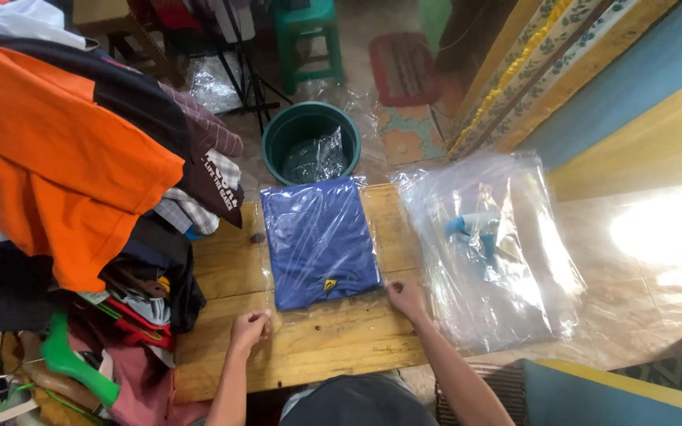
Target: The person uses a lint roller on a blue garment, then places the garment into a clear plastic bag. They smooth the bag and fold it around the garment to create a compact package.
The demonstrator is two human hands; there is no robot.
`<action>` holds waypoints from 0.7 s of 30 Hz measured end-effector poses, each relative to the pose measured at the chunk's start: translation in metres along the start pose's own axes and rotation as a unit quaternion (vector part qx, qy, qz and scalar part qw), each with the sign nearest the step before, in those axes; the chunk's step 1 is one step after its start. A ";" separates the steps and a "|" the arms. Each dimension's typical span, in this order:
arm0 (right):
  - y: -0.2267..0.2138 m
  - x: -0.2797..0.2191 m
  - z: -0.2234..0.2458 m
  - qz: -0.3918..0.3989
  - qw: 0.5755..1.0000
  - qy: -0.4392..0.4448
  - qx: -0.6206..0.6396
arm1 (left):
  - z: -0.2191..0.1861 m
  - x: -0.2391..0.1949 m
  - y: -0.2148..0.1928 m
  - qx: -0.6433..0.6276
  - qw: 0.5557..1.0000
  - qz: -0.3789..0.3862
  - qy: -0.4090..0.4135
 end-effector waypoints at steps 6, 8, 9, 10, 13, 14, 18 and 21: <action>-0.019 -0.028 0.015 0.077 0.994 0.059 -0.049 | -0.040 -0.037 -0.006 0.035 0.999 0.029 -0.030; -0.021 -0.037 0.006 0.091 0.992 0.072 -0.046 | -0.023 -0.033 -0.006 0.015 0.999 0.020 -0.030; -0.022 -0.042 0.001 0.105 0.990 0.083 -0.045 | -0.013 -0.031 -0.006 -0.009 0.999 0.010 -0.030; -0.019 -0.049 -0.005 0.107 0.989 0.086 -0.047 | -0.007 -0.037 -0.009 -0.008 0.999 0.010 -0.033; -0.025 -0.068 -0.011 0.102 0.989 0.100 -0.023 | 0.013 -0.045 -0.007 -0.035 0.999 0.007 -0.035; -0.028 -0.077 -0.008 0.107 0.989 0.101 -0.012 | 0.023 -0.044 -0.009 -0.002 1.000 0.001 -0.016; -0.027 -0.077 -0.016 0.090 0.993 0.055 -0.057 | 0.021 -0.053 -0.004 0.054 0.998 0.002 -0.023; -0.017 -0.051 -0.036 0.046 0.996 0.025 -0.067 | 0.033 -0.044 -0.001 0.080 0.997 0.010 0.014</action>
Point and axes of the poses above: each hand's wrist, its own x-axis towards the middle knuckle, its own y-axis out of the palm, z = x × y, the point moved 4 cm from there along x, towards the middle knuckle, and after that the axes turned 11 degrees about y, right-handed, at the moved point
